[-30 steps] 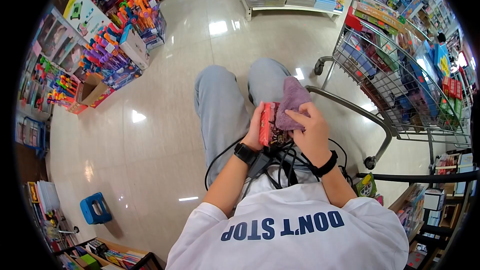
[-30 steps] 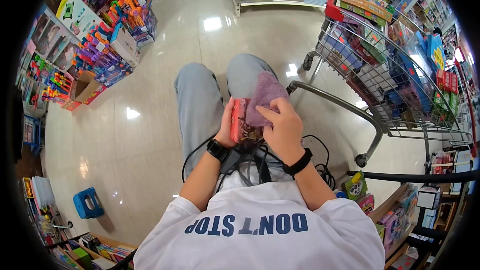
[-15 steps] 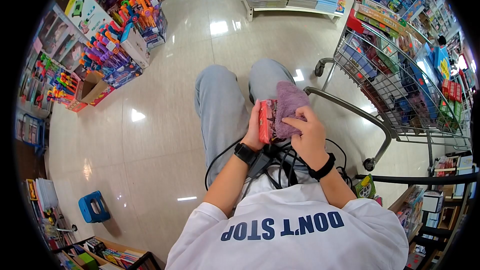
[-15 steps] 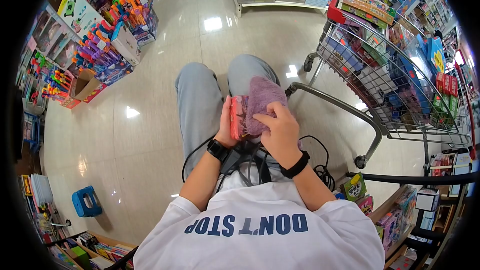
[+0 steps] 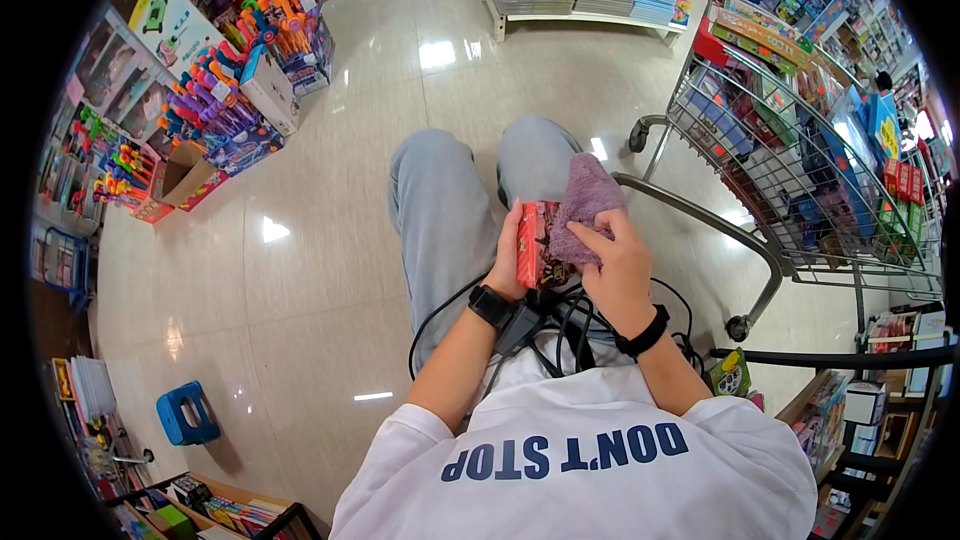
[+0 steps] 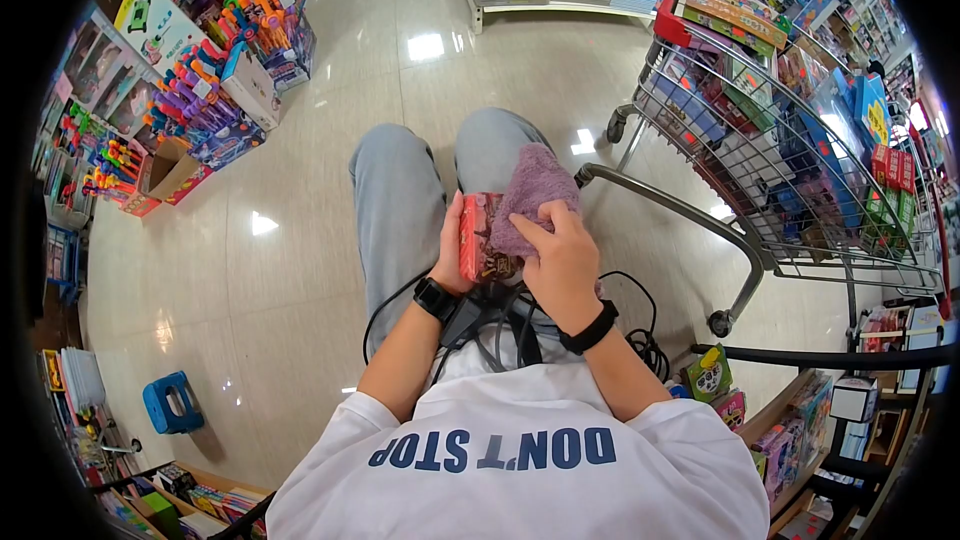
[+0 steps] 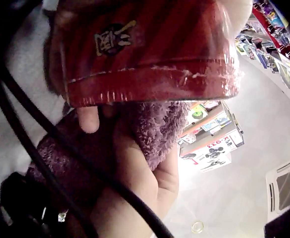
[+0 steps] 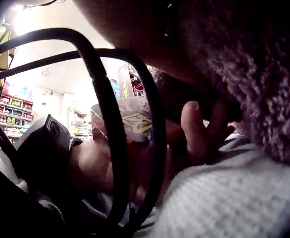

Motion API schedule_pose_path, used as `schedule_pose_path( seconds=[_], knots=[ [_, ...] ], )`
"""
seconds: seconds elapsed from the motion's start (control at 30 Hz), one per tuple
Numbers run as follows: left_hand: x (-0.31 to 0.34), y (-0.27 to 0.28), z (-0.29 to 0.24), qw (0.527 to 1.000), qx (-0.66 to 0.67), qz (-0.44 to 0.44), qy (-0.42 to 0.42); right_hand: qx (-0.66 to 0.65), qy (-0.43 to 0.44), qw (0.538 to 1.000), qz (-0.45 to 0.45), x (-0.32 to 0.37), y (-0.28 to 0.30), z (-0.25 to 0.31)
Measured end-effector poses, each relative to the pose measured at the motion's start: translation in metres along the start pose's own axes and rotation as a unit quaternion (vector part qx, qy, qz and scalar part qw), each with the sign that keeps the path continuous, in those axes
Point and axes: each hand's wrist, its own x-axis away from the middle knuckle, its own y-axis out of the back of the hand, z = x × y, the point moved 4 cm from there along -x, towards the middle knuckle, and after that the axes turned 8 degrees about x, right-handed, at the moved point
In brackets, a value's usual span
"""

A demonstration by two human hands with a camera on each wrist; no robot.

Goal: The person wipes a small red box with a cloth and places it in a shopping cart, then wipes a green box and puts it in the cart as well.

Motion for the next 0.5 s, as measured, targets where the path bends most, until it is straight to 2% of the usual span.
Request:
schedule_pose_path(
  seconds=[0.2, 0.5],
  knots=[
    [0.001, 0.002, 0.0, 1.0, -0.001, -0.006, -0.001, -0.016, 0.008, 1.0, -0.005, 0.0, -0.001, -0.001],
    [0.004, -0.009, -0.002, 0.999, 0.017, 0.03, 0.003, -0.03, 0.04, 0.999, 0.003, -0.002, 0.0, 0.0]
  ],
)
